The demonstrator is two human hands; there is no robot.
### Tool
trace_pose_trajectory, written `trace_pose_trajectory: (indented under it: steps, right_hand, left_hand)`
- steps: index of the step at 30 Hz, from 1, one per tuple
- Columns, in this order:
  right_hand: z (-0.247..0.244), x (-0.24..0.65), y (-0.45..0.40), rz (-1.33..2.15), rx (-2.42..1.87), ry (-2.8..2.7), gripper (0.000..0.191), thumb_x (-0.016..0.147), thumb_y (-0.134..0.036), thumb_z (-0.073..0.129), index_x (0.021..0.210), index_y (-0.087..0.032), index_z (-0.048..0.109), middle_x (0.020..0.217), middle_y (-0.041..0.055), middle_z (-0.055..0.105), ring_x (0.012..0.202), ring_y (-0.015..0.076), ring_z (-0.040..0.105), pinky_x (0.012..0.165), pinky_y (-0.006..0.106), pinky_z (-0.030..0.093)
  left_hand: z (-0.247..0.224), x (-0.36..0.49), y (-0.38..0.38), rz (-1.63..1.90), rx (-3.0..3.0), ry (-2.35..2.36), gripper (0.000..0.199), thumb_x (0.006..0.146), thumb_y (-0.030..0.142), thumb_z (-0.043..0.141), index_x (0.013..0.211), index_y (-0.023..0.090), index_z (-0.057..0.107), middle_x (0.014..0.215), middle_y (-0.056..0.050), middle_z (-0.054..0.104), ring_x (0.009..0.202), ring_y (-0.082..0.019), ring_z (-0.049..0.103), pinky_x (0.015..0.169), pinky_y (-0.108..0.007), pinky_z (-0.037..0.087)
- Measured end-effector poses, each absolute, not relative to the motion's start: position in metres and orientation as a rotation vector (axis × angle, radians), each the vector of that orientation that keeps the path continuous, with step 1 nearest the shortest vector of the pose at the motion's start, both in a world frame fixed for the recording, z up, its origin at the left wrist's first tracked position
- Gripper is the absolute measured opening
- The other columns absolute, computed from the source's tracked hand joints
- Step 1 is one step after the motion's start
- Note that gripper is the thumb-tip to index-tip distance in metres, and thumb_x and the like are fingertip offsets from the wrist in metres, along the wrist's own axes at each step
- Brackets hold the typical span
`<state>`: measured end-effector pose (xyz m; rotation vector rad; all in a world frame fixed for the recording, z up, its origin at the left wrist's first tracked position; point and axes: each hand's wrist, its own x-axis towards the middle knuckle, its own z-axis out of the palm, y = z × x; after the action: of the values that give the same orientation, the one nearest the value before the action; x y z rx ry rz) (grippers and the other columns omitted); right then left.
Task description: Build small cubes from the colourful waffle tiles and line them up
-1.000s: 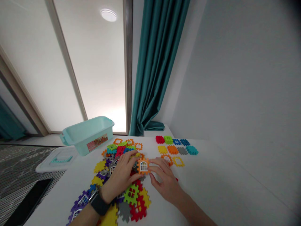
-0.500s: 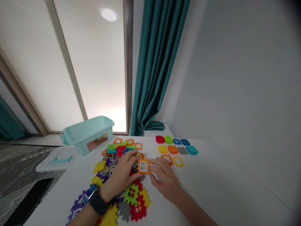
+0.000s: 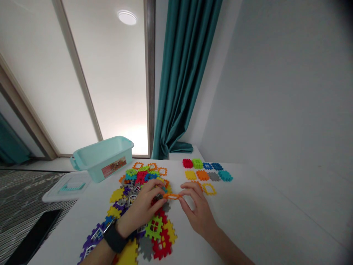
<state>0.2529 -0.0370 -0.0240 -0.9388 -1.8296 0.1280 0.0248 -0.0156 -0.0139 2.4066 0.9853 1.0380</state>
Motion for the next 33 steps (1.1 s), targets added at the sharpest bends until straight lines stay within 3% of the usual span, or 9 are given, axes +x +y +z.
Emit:
trace_pose_trajectory:
  steps: [2,6,9,17,20,23,27,33]
  right_hand:
    - [-0.024,0.251,-0.036,0.276,-1.023,-1.775,0.005,0.095,-0.022,0.057,0.092,-0.024,0.061,0.106,0.0069,0.062,0.103,0.0229,0.063,0.092,0.038,0.05]
    - [-0.024,0.249,-0.033,0.466,-1.095,-1.724,0.012,0.094,-0.027,0.058,0.082,-0.023,0.06,0.104,0.0063,0.06,0.103,0.0238,0.061,0.093,0.039,0.047]
    - [-0.024,0.249,-0.032,0.549,-1.114,-1.699,0.016,0.094,-0.029,0.057,0.079,-0.022,0.059,0.103,0.0064,0.059,0.104,0.0242,0.06,0.093,0.039,0.046]
    - [-0.026,0.25,-0.03,0.686,-1.12,-1.639,0.021,0.094,-0.037,0.057,0.079,-0.022,0.059,0.1,0.0061,0.061,0.102,0.0241,0.06,0.093,0.039,0.047]
    - [-0.027,0.251,-0.03,0.865,-1.075,-1.574,0.019,0.095,-0.041,0.056,0.098,-0.024,0.064,0.109,0.007,0.066,0.109,0.0243,0.062,0.095,0.039,0.048]
    - [-0.025,0.252,-0.031,1.074,-1.04,-1.488,0.03,0.096,-0.044,0.056,0.118,-0.025,0.061,0.115,0.0068,0.068,0.112,0.0241,0.063,0.095,0.037,0.049]
    - [-0.018,0.252,-0.036,1.205,-1.025,-1.421,0.039,0.095,-0.049,0.059,0.127,-0.026,0.056,0.099,0.0033,0.071,0.098,0.022,0.067,0.085,0.033,0.051]
    - [-0.017,0.25,-0.037,1.294,-0.98,-1.379,0.047,0.091,-0.048,0.067,0.13,-0.025,0.053,0.097,0.0022,0.072,0.085,0.0177,0.065,0.077,0.029,0.047]
  left_hand:
    - [-0.015,0.025,-0.016,1.049,2.438,1.007,0.012,0.095,0.02,0.063,0.106,0.023,0.063,0.124,-0.009,0.06,0.119,-0.026,0.059,0.104,-0.046,0.05]
    - [-0.015,0.025,-0.018,1.035,2.57,1.032,0.061,0.084,0.02,0.077,0.138,0.025,0.049,0.137,-0.012,0.054,0.125,-0.029,0.055,0.106,-0.05,0.048]
    - [-0.014,0.024,-0.019,0.99,2.677,1.017,0.076,0.076,0.021,0.085,0.141,0.026,0.046,0.14,-0.013,0.051,0.128,-0.032,0.052,0.107,-0.052,0.047]
    - [-0.012,0.023,-0.02,1.006,2.743,1.017,0.066,0.074,0.024,0.087,0.131,0.025,0.055,0.136,-0.013,0.054,0.124,-0.034,0.055,0.104,-0.054,0.048]
    - [-0.013,0.022,-0.019,1.066,2.7,1.021,0.064,0.076,0.025,0.084,0.133,0.025,0.055,0.138,-0.014,0.053,0.126,-0.033,0.053,0.105,-0.052,0.048]
    - [-0.014,0.021,-0.018,1.098,2.664,1.033,0.063,0.078,0.027,0.081,0.135,0.024,0.055,0.138,-0.014,0.052,0.126,-0.032,0.054,0.104,-0.05,0.05]
    - [-0.016,0.02,-0.016,1.128,2.664,1.037,0.062,0.078,0.027,0.08,0.135,0.023,0.056,0.137,-0.014,0.053,0.125,-0.032,0.054,0.103,-0.049,0.05]
    - [-0.014,0.021,-0.017,1.148,2.729,1.027,0.062,0.077,0.023,0.079,0.134,0.022,0.055,0.135,-0.015,0.055,0.123,-0.033,0.055,0.103,-0.051,0.048]
